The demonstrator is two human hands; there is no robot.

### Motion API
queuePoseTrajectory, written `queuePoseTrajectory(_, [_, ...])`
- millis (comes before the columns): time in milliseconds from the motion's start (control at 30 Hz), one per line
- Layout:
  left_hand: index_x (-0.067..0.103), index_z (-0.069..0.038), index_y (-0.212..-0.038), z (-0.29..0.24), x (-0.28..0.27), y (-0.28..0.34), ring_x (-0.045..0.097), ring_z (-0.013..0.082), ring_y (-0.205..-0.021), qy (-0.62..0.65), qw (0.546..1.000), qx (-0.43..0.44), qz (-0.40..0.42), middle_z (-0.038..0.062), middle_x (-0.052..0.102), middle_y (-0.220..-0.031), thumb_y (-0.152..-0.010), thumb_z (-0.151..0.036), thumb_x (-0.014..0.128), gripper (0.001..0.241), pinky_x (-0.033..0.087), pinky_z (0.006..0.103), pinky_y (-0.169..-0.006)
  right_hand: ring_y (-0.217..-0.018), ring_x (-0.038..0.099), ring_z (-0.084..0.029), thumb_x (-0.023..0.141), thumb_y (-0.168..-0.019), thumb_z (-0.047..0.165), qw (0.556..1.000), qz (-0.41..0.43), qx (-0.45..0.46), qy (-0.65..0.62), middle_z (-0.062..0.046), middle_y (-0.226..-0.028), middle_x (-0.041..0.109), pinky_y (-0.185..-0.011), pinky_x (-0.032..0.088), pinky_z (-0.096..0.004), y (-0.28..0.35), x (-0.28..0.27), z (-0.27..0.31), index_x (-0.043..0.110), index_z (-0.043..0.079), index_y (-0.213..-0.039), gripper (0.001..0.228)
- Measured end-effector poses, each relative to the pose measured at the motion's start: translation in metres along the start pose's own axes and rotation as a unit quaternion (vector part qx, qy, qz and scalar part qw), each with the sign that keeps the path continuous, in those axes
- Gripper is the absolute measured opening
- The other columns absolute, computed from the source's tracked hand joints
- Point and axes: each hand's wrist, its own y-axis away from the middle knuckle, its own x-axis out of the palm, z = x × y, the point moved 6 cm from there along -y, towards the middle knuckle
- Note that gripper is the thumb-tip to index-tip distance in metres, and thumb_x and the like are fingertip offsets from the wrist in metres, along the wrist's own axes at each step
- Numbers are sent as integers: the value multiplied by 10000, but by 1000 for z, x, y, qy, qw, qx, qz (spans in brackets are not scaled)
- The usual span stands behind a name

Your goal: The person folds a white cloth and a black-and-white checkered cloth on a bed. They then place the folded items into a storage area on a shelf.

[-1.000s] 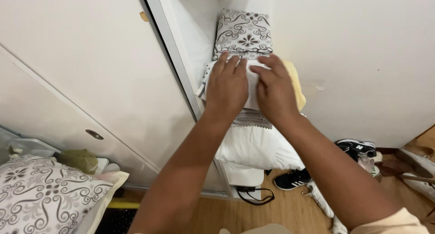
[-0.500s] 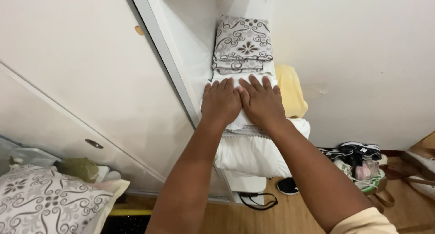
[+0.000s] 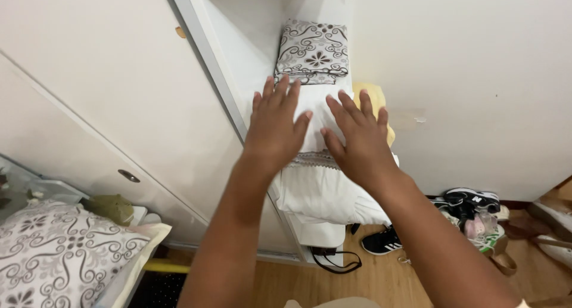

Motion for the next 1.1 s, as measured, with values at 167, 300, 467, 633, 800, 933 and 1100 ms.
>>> queuePoseTrajectory(167, [470, -60, -1506, -42, -21, 67, 203, 481, -1529, -38, 996, 2, -78, 239, 336, -1614, -971, -292, 631, 605, 161, 655, -1207, -1515, 223, -471, 642, -950, 323, 999, 3, -39, 30, -185, -1600, 396, -1100, 144, -776, 30, -25, 25, 505, 160, -1487, 577])
queuePoseTrajectory(300, [466, -75, -1482, -52, -29, 104, 108, 520, -1501, -88, 993, -66, -46, 282, 257, -1598, -917, -304, 671, 643, 94, 710, -1151, -1499, 188, -496, 640, -939, 341, 997, 37, -59, 40, -212, -1603, 343, -1064, 118, -805, 43, -33, 40, 503, 170, -1481, 585])
queuePoseTrajectory(467, [389, 6, -1500, -64, -34, 141, 76, 507, -1513, -93, 989, -113, -31, 318, 205, -1609, -909, -315, 679, 733, 91, 670, -1170, -1510, 146, -493, 614, -950, 363, 990, 82, -112, 24, -221, -1616, 310, -1067, 100, -803, 64, -25, 51, 476, 168, -1496, 596])
queuePoseTrajectory(633, [351, 47, -1515, -86, -48, 168, 85, 479, -1536, -80, 984, -159, -10, 299, 211, -1619, -923, -327, 670, 770, 109, 628, -1211, -1515, 113, -480, 601, -933, 391, 978, 139, -156, 6, -208, -1628, 281, -1074, 76, -801, 87, -16, 58, 428, 175, -1525, 653])
queuePoseTrajectory(800, [356, 43, -1517, -88, -42, 209, 87, 473, -1539, -114, 969, -219, -3, 298, 212, -1627, -925, -344, 681, 779, 110, 627, -1212, -1519, 102, -487, 608, -925, 391, 963, 189, -192, -21, -214, -1622, 278, -1077, 78, -796, 106, -10, 75, 426, 176, -1528, 666])
queuePoseTrajectory(933, [367, 37, -1512, -88, -39, 249, 88, 473, -1529, -153, 944, -290, 25, 308, 220, -1611, -882, -353, 703, 814, 107, 626, -1208, -1522, 108, -497, 616, -925, 390, 941, 237, -234, -53, -219, -1631, 277, -1074, 83, -804, 128, 8, 92, 426, 176, -1529, 669])
queuePoseTrajectory(1100, [369, 39, -1503, -93, -55, 288, 95, 482, -1530, -189, 904, -384, 25, 317, 225, -1604, -876, -360, 705, 816, 108, 623, -1207, -1523, 86, -505, 612, -924, 403, 899, 286, -305, -129, -233, -1637, 257, -1068, 66, -809, 150, 30, 122, 428, 190, -1531, 670])
